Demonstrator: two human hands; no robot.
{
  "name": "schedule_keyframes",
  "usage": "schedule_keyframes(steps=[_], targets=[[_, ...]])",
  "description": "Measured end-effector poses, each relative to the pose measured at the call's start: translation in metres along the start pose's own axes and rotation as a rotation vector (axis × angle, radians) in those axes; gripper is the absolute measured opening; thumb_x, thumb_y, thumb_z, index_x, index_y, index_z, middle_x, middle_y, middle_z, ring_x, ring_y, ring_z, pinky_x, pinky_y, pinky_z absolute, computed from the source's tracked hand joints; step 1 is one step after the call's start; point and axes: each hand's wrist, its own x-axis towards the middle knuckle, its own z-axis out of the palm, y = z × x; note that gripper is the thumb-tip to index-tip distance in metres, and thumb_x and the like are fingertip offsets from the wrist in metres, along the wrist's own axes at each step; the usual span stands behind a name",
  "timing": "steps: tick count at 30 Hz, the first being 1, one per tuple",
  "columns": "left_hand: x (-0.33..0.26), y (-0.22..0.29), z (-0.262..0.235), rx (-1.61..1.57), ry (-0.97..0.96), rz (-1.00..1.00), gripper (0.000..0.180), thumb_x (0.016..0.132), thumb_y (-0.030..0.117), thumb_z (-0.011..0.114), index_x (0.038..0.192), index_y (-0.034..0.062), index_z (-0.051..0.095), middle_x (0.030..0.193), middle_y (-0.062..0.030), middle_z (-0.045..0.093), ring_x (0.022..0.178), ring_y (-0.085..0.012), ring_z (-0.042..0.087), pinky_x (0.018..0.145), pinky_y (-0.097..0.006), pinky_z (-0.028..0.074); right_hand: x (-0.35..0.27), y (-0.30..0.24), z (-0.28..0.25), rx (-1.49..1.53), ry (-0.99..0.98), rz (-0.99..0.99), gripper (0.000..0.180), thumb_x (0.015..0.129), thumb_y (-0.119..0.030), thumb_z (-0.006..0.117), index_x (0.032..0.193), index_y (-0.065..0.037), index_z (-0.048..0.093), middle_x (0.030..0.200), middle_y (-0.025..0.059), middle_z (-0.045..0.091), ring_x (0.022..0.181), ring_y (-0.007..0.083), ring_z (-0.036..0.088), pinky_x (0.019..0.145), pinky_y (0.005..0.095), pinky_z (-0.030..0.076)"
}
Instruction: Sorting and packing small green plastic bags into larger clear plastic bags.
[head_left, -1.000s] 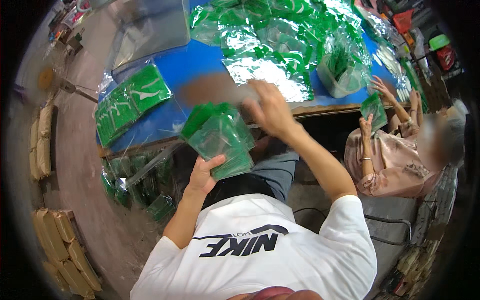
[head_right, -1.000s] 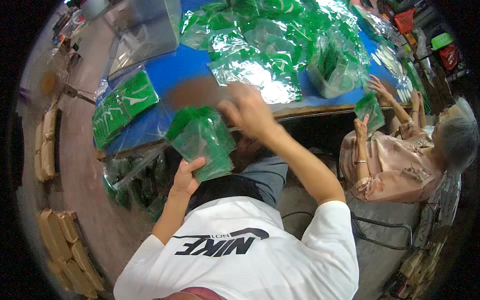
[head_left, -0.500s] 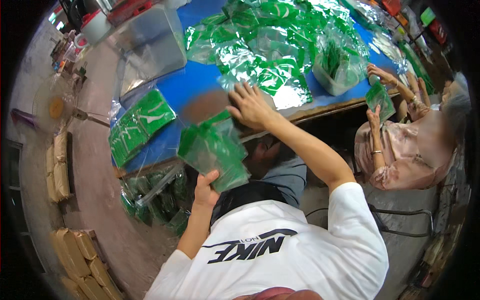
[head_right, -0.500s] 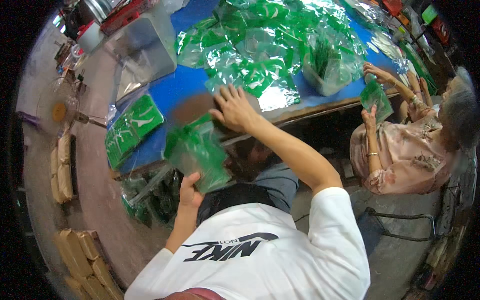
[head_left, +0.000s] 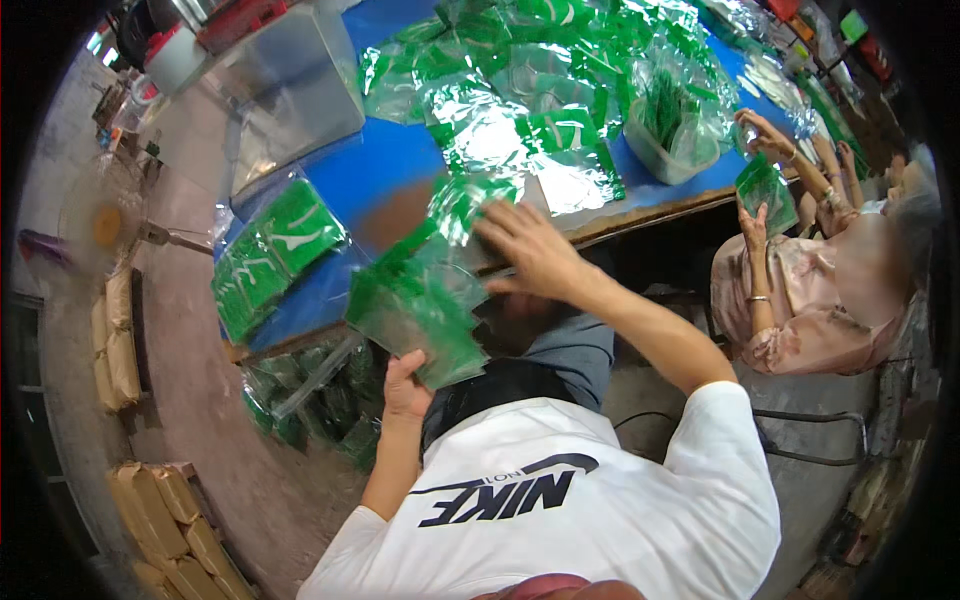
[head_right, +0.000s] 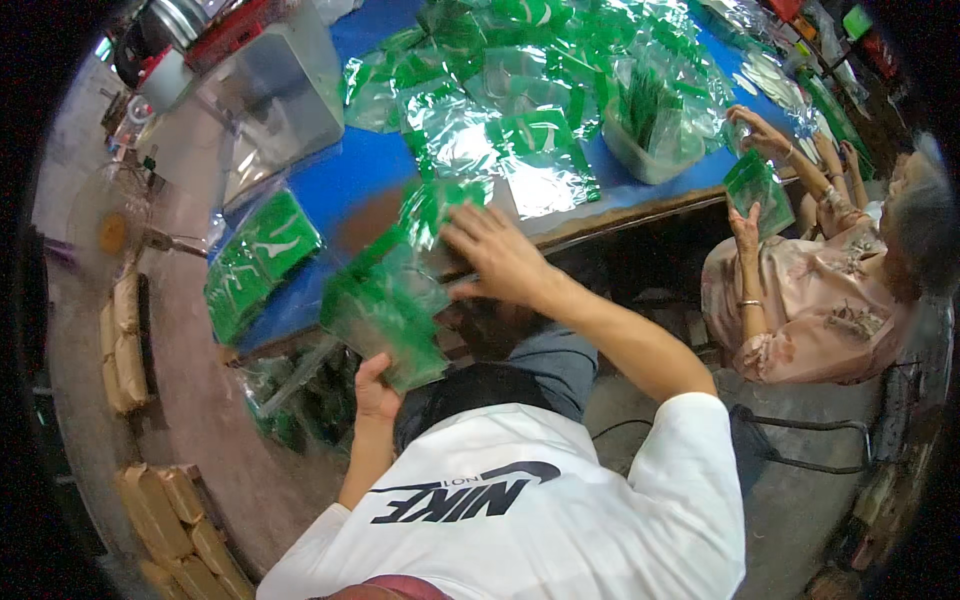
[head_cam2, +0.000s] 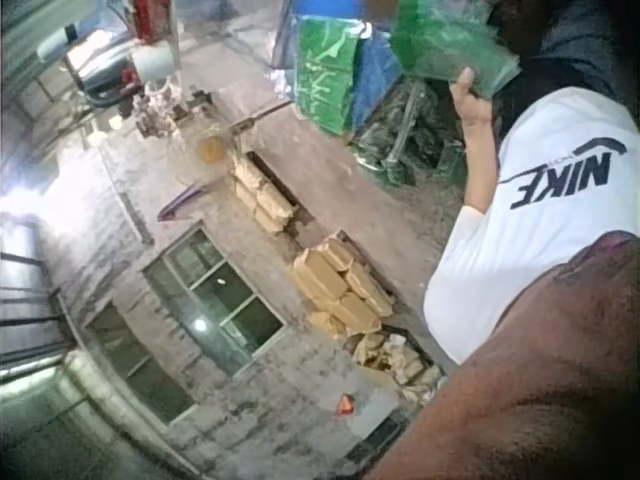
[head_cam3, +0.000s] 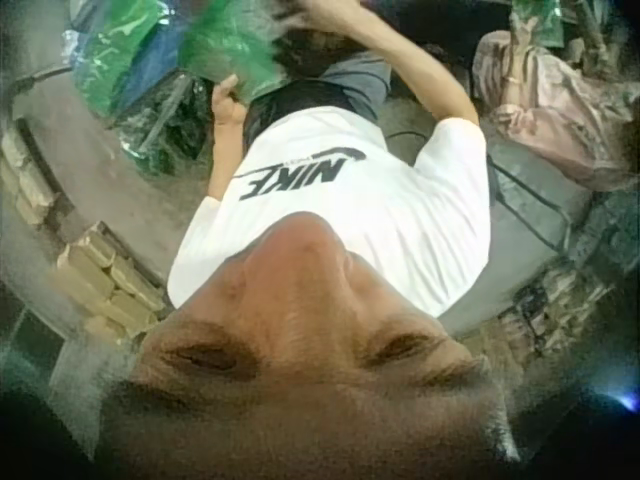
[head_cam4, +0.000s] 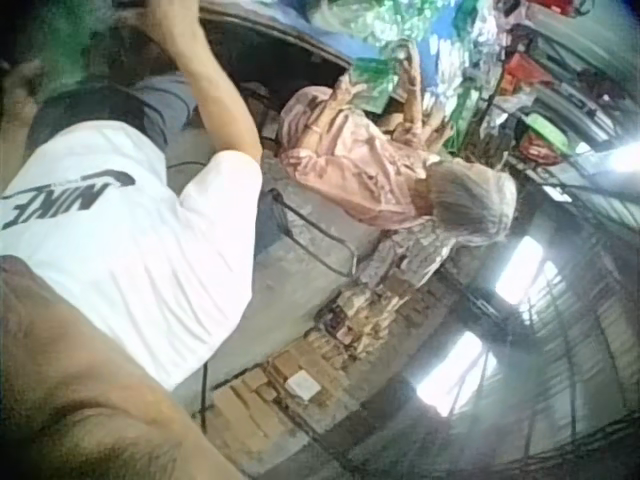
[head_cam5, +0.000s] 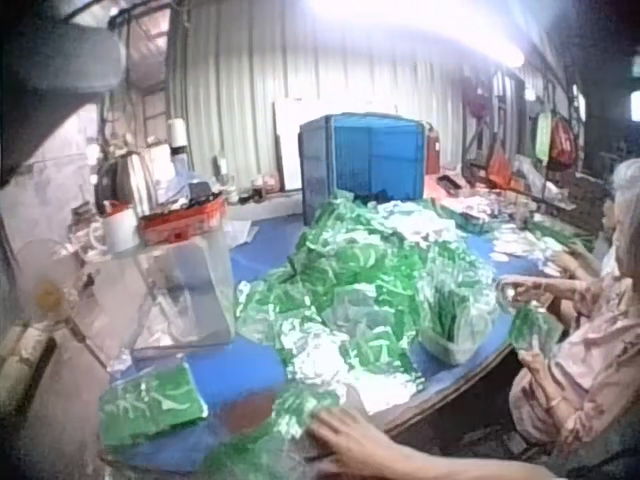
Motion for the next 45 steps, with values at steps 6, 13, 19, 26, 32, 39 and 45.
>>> schedule_keyframes(steps=[6, 13, 19, 26, 32, 39, 45], targets=[[0.012, 0.004, 0.006, -0.212, -0.326, -0.070, 0.063, 0.077, 0.016, 0.072, 0.136, 0.0036, 0.052, 0.134, -0.0137, 0.058, 0.124, -0.0325, 0.054, 0.110, -0.047, 0.041, -0.012, -0.089, 0.010, 1.155, 0.454, 0.613, 0.015, 0.099, -0.009, 0.056, 0.110, 0.000, 0.061, 0.084, 0.0104, 0.065, 0.079, 0.0102, 0.057, 0.071, 0.0265, 0.046], [0.023, -0.009, 0.010, -0.150, -0.047, -0.085, 0.056, 0.079, 0.005, 0.070, 0.132, 0.0002, 0.053, 0.127, -0.0128, 0.061, 0.120, -0.0313, 0.057, 0.106, -0.047, 0.046, 0.003, -0.012, -0.010, -0.206, 0.491, 0.576, 0.050, 0.094, -0.036, 0.063, 0.124, 0.003, 0.057, 0.119, 0.0291, 0.058, 0.107, 0.0430, 0.056, 0.092, 0.0478, 0.044], [0.012, -0.006, 0.016, -0.137, -0.078, -0.107, 0.054, 0.080, 0.000, 0.067, 0.132, 0.0043, 0.053, 0.127, -0.0112, 0.060, 0.120, -0.0298, 0.058, 0.106, -0.047, 0.046, -0.008, -0.037, 0.003, 0.374, 0.294, 0.110, 0.029, 0.091, -0.024, 0.065, 0.098, 0.004, 0.061, 0.114, 0.0257, 0.058, 0.107, 0.0428, 0.055, 0.095, 0.0485, 0.044], [0.010, -0.006, 0.022, 0.001, -0.013, -0.054, 0.056, 0.079, -0.001, 0.068, 0.132, 0.0053, 0.052, 0.126, -0.0087, 0.058, 0.119, -0.0274, 0.056, 0.105, -0.044, 0.046, 0.013, 0.076, -0.022, -0.081, 0.485, 0.439, 0.060, 0.090, -0.034, 0.067, 0.136, 0.000, 0.050, 0.137, 0.0257, 0.050, 0.129, 0.0409, 0.047, 0.109, 0.0479, 0.036], [0.010, -0.007, 0.000, -0.025, -0.114, -0.078, 0.056, 0.078, 0.003, 0.068, 0.132, 0.0017, 0.052, 0.126, -0.0125, 0.060, 0.118, -0.0290, 0.058, 0.108, -0.046, 0.044, -0.037, 0.022, -0.015, 0.004, 0.146, 0.004, 0.059, 0.080, -0.027, 0.077, 0.130, -0.004, 0.055, 0.134, 0.0178, 0.055, 0.127, 0.0338, 0.051, 0.108, 0.0490, 0.035], [0.017, -0.003, 0.018, -0.179, -0.336, -0.147, 0.060, 0.076, 0.008, 0.070, 0.133, -0.0001, 0.052, 0.127, -0.0144, 0.061, 0.119, -0.0334, 0.058, 0.107, -0.050, 0.044, 0.010, -0.045, -0.031, 1.103, 0.012, 0.456, 0.022, 0.095, -0.006, 0.061, 0.116, 0.001, 0.065, 0.100, 0.0003, 0.069, 0.087, 0.0114, 0.063, 0.079, 0.0295, 0.051], [0.016, -0.013, 0.015, -0.155, -0.178, -0.092, 0.056, 0.079, 0.012, 0.072, 0.132, 0.0032, 0.053, 0.127, -0.0107, 0.062, 0.117, -0.0278, 0.060, 0.105, -0.045, 0.046, 0.083, 0.061, 0.000, 0.078, 0.408, 0.124, 0.058, 0.096, -0.050, 0.053, 0.127, -0.002, 0.058, 0.133, 0.0230, 0.056, 0.126, 0.0413, 0.049, 0.108, 0.0491, 0.037]])
